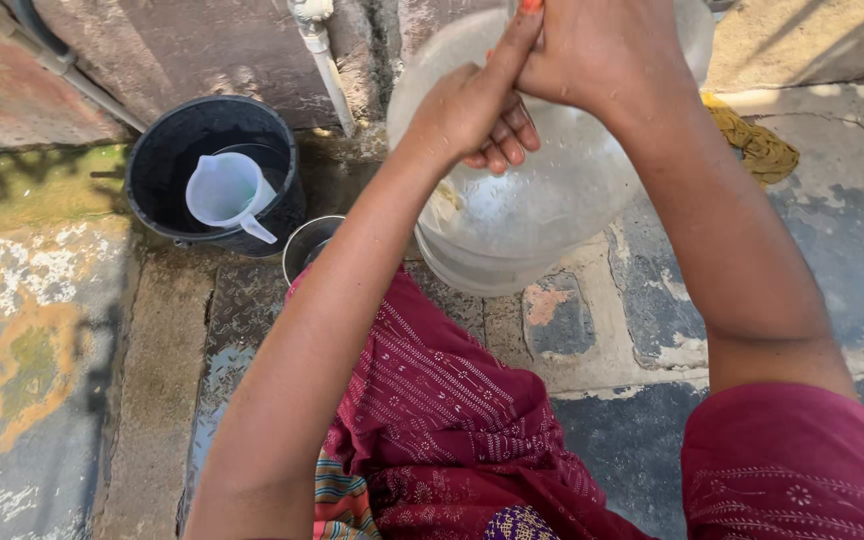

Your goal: The person cleans the interior and exterior of a large plastic water jug using a brush, a sponge, and a container of small dark particles for scrubbing.

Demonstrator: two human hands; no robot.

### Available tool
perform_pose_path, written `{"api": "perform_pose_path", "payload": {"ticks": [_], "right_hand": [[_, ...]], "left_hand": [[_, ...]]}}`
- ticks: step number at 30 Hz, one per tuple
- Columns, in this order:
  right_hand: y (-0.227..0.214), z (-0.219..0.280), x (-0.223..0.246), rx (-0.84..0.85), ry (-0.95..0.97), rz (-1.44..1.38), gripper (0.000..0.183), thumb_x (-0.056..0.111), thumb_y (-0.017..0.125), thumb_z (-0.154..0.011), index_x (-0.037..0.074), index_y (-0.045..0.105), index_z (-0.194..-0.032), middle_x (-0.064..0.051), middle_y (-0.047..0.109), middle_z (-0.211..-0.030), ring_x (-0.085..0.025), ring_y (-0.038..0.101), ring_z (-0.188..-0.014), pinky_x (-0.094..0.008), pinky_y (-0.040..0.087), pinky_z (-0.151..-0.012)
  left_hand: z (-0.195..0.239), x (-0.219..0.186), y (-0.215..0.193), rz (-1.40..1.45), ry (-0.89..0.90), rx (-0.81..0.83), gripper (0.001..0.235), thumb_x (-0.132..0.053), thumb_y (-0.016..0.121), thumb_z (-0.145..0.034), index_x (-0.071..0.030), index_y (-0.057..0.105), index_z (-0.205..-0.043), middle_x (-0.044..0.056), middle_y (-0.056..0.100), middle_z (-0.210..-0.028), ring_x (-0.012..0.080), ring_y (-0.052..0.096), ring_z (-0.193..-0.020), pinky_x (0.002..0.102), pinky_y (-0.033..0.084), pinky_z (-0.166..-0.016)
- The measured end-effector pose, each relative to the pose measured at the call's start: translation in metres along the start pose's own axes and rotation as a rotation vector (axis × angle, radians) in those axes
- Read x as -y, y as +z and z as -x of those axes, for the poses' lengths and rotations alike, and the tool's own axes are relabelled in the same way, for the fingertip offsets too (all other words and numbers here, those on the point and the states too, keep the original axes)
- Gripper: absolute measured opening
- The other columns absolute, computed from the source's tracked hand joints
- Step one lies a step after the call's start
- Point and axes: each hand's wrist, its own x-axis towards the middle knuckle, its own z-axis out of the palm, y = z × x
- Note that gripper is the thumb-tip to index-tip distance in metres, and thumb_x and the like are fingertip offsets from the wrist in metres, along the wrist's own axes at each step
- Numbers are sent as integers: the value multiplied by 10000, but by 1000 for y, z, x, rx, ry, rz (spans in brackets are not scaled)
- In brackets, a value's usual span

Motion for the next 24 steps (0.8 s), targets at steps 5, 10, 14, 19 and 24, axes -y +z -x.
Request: {"api": "perform_pose_path", "payload": {"ticks": [5, 10, 14, 19, 24], "right_hand": [[26, 58, -29, 52, 59, 98, 326, 350, 817, -805, 69, 715, -936, -168, 684, -834, -367, 689, -813, -488, 527, -709], [46, 107, -80, 245, 335, 192, 536, 457, 876, -722, 78, 735, -1074, -176, 710, -901, -354, 700, -792, -496, 526, -685], [53, 141, -134, 202, 454, 231, 580, 491, 887, -755, 122, 757, -1182, -162, 729, -1031, -351, 704, -920, -492, 526, -782], [65, 172, -181, 64, 462, 291, 562, 489, 911, -791, 127, 757, -1191, -185, 715, -1094, -361, 689, -1019, -479, 526, -862], [170, 161, -129, 61, 118, -14, 573, 497, 883, -797, 125, 747, -1211, -176, 715, -1119, -345, 687, -1050, -465, 527, -893]], "left_hand": [[-34, 66, 95, 173, -182, 166, 1138, -976, 238, -674, 25, 775, -741, 103, 742, -629, 139, 701, -506, 248, 540, -467], [-29, 125, 140, 65, 6, 168, 757, -703, 620, -767, -33, 732, -1102, 103, 784, -957, 184, 746, -851, 315, 576, -758], [-6, 128, 114, -383, 261, 98, 518, -525, 755, -825, -120, 759, -1148, 109, 722, -1207, 295, 676, -1140, 419, 512, -960], [73, 88, 30, -230, 503, -143, 350, -285, 790, -893, -115, 728, -1193, 91, 734, -1275, 279, 679, -1246, 413, 522, -1066], [235, 64, -84, -198, 408, -518, 351, -170, 794, -905, -85, 710, -1235, 129, 692, -1350, 267, 668, -1284, 392, 522, -1095]]}}
